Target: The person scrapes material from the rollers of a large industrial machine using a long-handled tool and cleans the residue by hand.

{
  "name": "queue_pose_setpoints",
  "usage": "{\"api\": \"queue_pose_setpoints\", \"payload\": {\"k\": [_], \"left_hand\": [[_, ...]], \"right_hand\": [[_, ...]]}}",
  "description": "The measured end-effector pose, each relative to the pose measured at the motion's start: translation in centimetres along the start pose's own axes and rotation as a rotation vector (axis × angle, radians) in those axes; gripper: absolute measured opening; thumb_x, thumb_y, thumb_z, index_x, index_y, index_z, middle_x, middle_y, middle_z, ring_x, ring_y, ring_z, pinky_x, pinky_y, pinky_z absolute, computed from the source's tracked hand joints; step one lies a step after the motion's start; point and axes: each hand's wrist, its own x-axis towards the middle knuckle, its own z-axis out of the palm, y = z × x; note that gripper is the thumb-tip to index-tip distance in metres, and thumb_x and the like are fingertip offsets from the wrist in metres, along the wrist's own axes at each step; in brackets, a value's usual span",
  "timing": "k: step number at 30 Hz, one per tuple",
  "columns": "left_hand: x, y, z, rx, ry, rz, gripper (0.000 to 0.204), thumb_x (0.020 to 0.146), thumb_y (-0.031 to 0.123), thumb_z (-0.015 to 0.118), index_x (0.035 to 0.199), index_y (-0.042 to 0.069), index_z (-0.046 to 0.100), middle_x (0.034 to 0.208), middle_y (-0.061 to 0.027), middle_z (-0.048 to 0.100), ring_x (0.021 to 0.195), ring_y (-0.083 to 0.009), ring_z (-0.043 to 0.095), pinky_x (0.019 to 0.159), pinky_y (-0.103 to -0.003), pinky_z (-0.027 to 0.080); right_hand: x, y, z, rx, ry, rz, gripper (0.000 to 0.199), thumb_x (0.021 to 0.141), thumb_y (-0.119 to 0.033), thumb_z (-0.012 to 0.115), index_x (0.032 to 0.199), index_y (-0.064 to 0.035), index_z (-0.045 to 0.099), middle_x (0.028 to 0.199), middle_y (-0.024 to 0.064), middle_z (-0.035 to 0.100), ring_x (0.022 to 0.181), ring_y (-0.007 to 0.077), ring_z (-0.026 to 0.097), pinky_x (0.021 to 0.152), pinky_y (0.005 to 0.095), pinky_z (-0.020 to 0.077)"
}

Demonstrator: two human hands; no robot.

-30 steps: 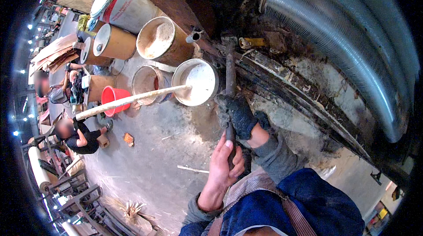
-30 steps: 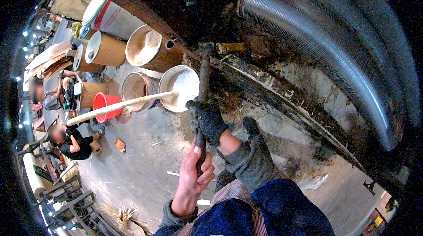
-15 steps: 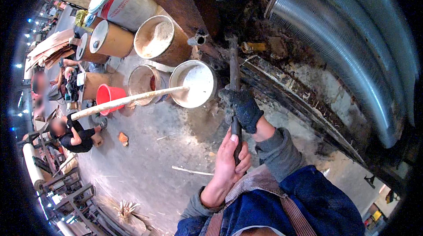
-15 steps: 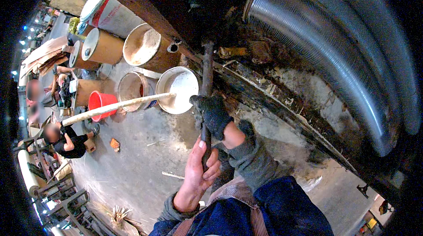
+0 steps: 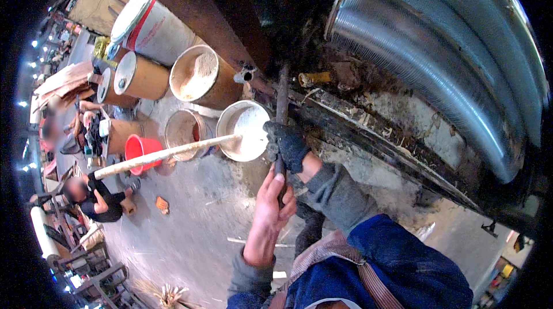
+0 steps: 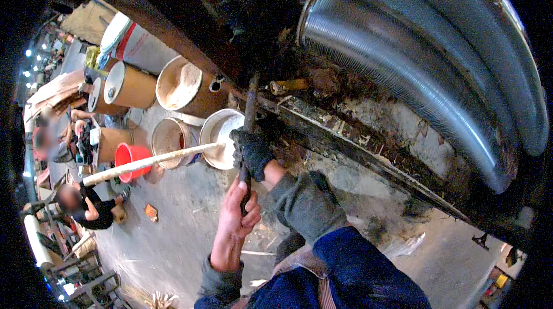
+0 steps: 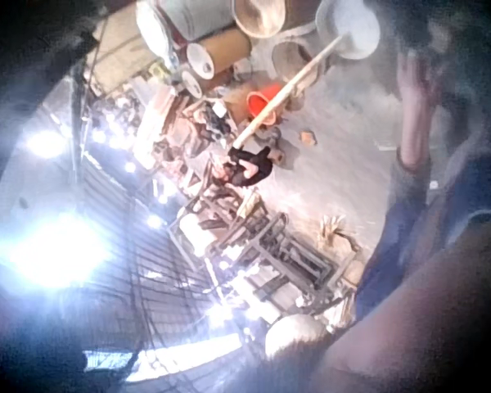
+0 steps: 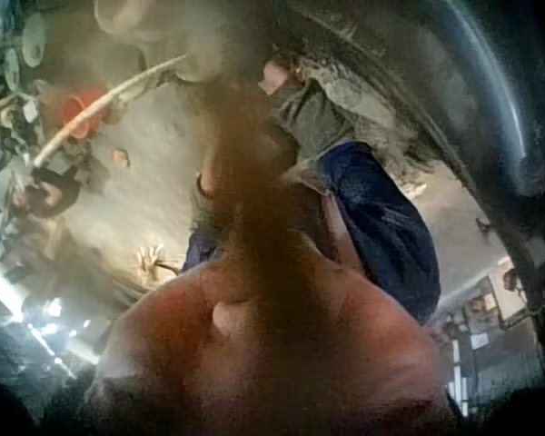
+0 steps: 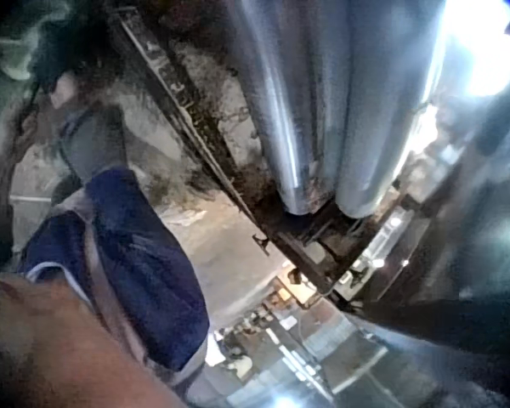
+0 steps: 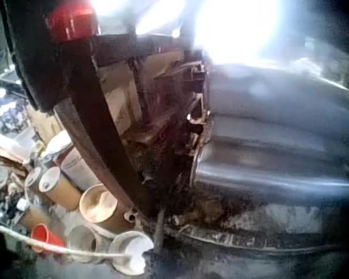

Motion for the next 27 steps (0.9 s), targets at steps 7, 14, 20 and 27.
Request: {"api": "queue_pose_setpoints", "payload": {"k": [7,14,20,27], "left_hand": [[0.0,-5.2,-2.2,1.078,0.334,0.481,0.054,0.086,0.018,0.053,0.135,0.006,0.034,0.095,-0.0247,0.063,0.085,-0.0311,0.064,0.072,-0.037,0.049],[-1.1,-3.1,0.1,0.788,0.186,0.325,0.055,0.089,0.012,0.050,0.139,0.004,0.028,0.062,0.0012,0.049,0.048,-0.0054,0.042,0.043,-0.020,0.036],[0.0,-0.2,2.8,0.275,0.030,0.157,0.052,0.090,0.013,0.049,0.138,0.007,0.029,0.055,0.0028,0.042,0.039,-0.0051,0.035,0.035,-0.020,0.028],[-0.7,-2.6,4.4,0.339,0.053,0.250,0.050,0.089,0.010,0.048,0.137,0.007,0.032,0.058,0.0043,0.044,0.043,-0.0041,0.039,0.036,-0.019,0.031]], "right_hand": [[-4.0,1.9,0.4,-0.061,0.152,-0.073,0.015,0.085,-0.026,0.058,0.090,-0.0114,0.057,0.066,0.0012,0.056,0.052,0.0131,0.054,0.046,0.0269,0.0439],[-4.8,-0.5,0.5,-0.069,0.174,-0.172,0.017,0.085,-0.026,0.058,0.093,-0.0112,0.056,0.072,0.0025,0.057,0.056,0.0142,0.056,0.049,0.0278,0.0461],[-4.0,-3.0,0.5,-0.058,0.139,-0.157,0.018,0.086,-0.026,0.058,0.095,-0.0110,0.055,0.077,0.0037,0.058,0.060,0.0152,0.057,0.051,0.0286,0.0479],[-6.7,-4.9,1.3,-0.008,0.174,-0.157,0.020,0.086,-0.026,0.058,0.098,-0.0108,0.053,0.082,0.0051,0.060,0.063,0.0162,0.059,0.054,0.0296,0.0501]]}}
